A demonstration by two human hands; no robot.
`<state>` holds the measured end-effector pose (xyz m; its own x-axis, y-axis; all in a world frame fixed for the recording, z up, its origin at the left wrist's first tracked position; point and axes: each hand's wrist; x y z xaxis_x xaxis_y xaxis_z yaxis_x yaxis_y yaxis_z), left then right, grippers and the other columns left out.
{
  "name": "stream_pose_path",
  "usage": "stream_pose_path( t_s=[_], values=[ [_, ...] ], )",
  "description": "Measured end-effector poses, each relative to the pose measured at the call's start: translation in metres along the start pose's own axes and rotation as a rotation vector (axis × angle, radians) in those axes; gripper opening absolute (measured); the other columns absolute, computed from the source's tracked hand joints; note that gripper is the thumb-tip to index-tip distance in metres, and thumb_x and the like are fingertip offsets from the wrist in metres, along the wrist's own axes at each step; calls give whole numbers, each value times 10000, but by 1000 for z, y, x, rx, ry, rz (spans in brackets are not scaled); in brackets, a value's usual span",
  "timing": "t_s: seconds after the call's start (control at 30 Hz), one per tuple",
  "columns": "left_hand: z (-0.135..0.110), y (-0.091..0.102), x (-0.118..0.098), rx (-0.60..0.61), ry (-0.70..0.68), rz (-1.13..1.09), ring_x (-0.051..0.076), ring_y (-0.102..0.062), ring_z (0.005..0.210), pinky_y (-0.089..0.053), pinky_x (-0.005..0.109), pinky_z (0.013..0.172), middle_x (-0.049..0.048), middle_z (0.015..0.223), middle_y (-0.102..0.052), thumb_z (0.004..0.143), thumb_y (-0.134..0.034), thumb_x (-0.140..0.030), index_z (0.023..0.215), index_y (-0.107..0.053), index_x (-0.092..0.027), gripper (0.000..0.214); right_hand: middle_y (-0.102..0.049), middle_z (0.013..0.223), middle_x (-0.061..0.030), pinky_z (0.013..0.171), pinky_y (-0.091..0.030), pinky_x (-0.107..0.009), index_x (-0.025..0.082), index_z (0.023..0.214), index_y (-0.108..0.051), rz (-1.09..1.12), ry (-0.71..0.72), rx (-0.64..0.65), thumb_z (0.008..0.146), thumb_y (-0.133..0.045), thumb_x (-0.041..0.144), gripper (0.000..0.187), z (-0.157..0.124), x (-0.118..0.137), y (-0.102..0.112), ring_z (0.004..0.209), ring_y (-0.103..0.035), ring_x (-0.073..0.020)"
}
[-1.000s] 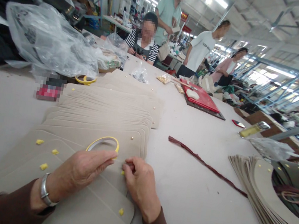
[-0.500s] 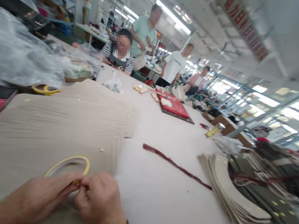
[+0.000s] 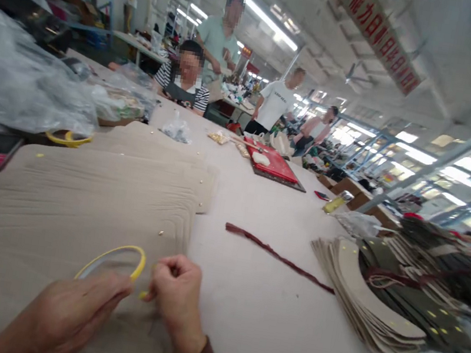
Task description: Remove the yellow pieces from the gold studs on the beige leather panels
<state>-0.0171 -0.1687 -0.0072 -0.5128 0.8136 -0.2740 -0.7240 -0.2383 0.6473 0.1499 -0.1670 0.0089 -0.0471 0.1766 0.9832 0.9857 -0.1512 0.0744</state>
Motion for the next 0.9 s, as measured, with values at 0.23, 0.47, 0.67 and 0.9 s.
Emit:
stream_pose_path(
  t_s=[0.23,0.47,0.67,0.9],
  values=[
    [5,1,5,432,212,243,197,-559,749,-469,311,671,23,802,-610,907,-482,-108,835,-553,-196,134,-641,554,-5,455,-467,-202,117,787,-697,-153,1,120,747,-692,384,270,11,-10,32,435,-551,-94],
    [7,-3,4,574,288,226,232,-517,836,-453,380,748,38,874,-595,907,-493,-124,903,-563,-197,101,-693,650,-22,564,-475,-228,170,772,-724,-616,293,120,830,-593,243,161,6,-17,25,570,-623,-140],
    [5,-5,4,570,299,200,232,-500,819,-421,388,744,36,861,-586,929,-452,-139,903,-556,-202,124,-703,666,-29,608,-454,-246,179,724,-696,-825,433,80,832,-549,185,182,8,-16,15,590,-637,-156],
    [9,-3,3,588,308,210,233,-504,814,-406,381,729,39,861,-597,918,-463,-123,900,-558,-197,122,-643,552,27,531,-457,-249,183,942,-616,-749,295,-13,827,-608,263,140,7,-17,21,502,-621,-167]
  ],
)
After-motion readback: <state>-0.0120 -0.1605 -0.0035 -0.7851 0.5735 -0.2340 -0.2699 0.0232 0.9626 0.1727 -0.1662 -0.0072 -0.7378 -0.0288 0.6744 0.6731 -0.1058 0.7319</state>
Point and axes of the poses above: each hand's wrist, its own z-axis towards the middle knuckle, its own y-axis out of the back of the hand, x = y × z
